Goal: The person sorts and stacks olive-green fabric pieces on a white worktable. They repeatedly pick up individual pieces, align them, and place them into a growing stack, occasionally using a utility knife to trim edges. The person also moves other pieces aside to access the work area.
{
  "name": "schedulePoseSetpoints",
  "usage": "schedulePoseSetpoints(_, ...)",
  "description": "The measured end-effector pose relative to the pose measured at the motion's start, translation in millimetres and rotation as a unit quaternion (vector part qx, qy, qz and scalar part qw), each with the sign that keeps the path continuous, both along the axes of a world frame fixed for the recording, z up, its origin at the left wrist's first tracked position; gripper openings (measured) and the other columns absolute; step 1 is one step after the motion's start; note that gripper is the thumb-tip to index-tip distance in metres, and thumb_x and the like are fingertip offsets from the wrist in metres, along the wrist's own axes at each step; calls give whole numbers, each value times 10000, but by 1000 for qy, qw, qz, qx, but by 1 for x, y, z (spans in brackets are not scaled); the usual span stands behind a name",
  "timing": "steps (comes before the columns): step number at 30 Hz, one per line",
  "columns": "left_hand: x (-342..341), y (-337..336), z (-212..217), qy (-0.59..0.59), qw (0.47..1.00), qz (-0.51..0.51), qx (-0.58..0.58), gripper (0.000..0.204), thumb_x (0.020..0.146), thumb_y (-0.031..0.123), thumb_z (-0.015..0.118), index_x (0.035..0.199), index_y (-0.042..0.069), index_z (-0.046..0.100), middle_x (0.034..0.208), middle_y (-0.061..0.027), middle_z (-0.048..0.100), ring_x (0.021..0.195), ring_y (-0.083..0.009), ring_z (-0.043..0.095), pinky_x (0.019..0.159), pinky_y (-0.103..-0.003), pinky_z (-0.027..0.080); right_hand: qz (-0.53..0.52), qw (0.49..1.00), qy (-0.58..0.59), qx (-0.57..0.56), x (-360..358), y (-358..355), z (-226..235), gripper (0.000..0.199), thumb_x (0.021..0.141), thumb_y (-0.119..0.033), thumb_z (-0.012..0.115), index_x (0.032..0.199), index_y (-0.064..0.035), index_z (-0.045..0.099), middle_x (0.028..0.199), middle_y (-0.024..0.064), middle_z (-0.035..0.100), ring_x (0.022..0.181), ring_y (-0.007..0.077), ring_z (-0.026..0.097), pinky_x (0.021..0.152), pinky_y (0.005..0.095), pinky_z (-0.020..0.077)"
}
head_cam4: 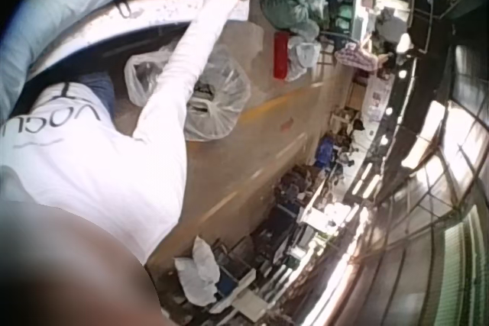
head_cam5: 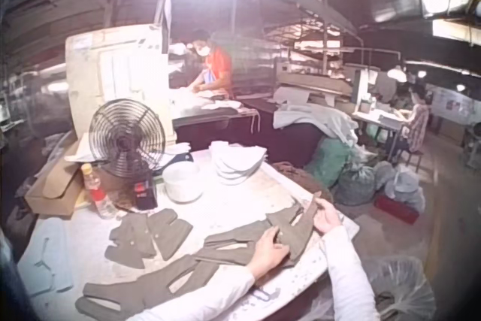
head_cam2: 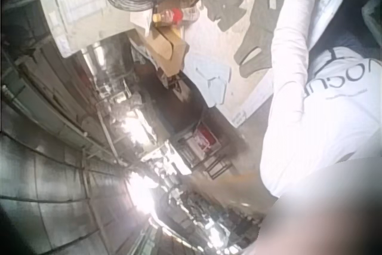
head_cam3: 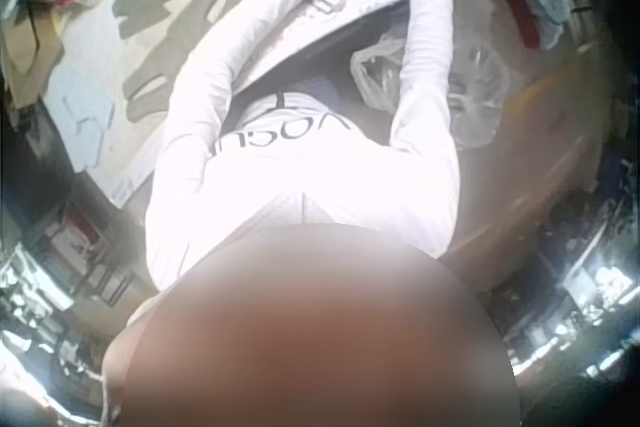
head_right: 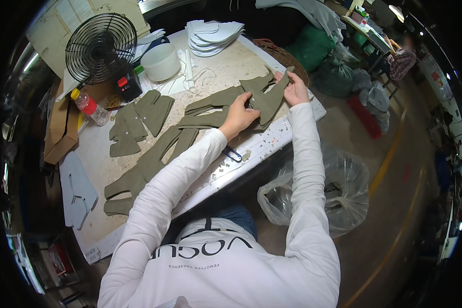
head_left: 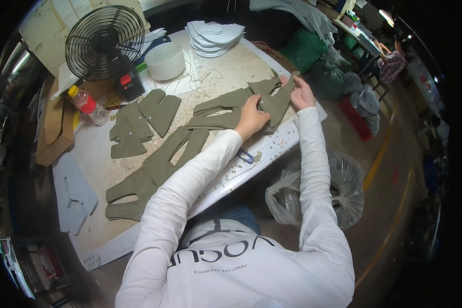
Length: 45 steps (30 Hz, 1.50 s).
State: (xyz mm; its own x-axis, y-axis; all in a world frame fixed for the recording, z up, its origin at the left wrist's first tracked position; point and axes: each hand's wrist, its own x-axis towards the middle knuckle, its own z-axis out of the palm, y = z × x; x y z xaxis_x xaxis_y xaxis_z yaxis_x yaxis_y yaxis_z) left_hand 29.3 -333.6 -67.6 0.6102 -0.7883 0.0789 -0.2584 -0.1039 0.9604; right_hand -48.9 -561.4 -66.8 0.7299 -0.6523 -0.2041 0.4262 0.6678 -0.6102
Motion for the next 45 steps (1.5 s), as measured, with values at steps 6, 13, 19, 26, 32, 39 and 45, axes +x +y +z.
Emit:
schedulePoseSetpoints(6,-10,34,15,-3,997,-65,-45,529,832,77,709,1327,-5,541,1362,-156,510,1020,-221,680,900,-311,548,-293,706,329,-555,-10,22,-15,406,902,-162,635,1299,-100,576,1158,134,648,1098,299,588,962,395,452)
schedulePoseSetpoints(13,-15,179,84,-71,963,-247,-74,287,891,66,653,1175,25,649,1236,-138,619,991,-206,684,904,-322,547,-43,493,351,-795,2,71,-19,406,972,-344,550,1354,-208,581,1475,112,480,1407,350,380,1133,491,305)
schedulePoseSetpoints(19,-4,330,124,-180,983,31,33,139,877,62,654,990,8,715,959,-119,719,861,-192,698,793,-290,530,22,414,400,-818,-4,83,-40,470,1028,-442,401,1487,-345,425,1606,43,300,1493,312,227,1147,660,128)
schedulePoseSetpoints(26,-34,422,84,-293,896,322,88,126,825,5,697,945,27,729,978,-109,729,871,-222,694,779,-319,535,-2,542,297,-786,-23,141,30,303,964,-179,595,1244,-80,653,1292,127,628,1231,287,564,1048,399,402)
schedulePoseSetpoints(32,-60,414,46,-317,931,113,140,255,786,118,767,1037,100,730,1178,-51,694,1145,-253,635,1015,-441,482,173,583,72,-790,-29,302,48,218,789,-45,715,1007,-58,723,981,101,673,970,286,609,862,366,484)
schedulePoseSetpoints(39,-48,413,31,-291,947,64,121,353,750,119,778,1099,106,728,1308,-66,638,1265,-261,570,1096,-491,401,191,497,-39,-846,-27,374,29,419,720,-176,796,1114,-96,676,1139,74,613,1065,277,582,858,381,463)
schedulePoseSetpoints(45,-44,406,30,-279,952,91,92,303,803,62,673,1100,89,727,1250,-71,673,1239,-284,592,1096,-490,401,194,534,-43,-822,-28,376,21,339,736,-166,793,1051,-83,701,1095,71,643,1007,263,610,818,366,471)
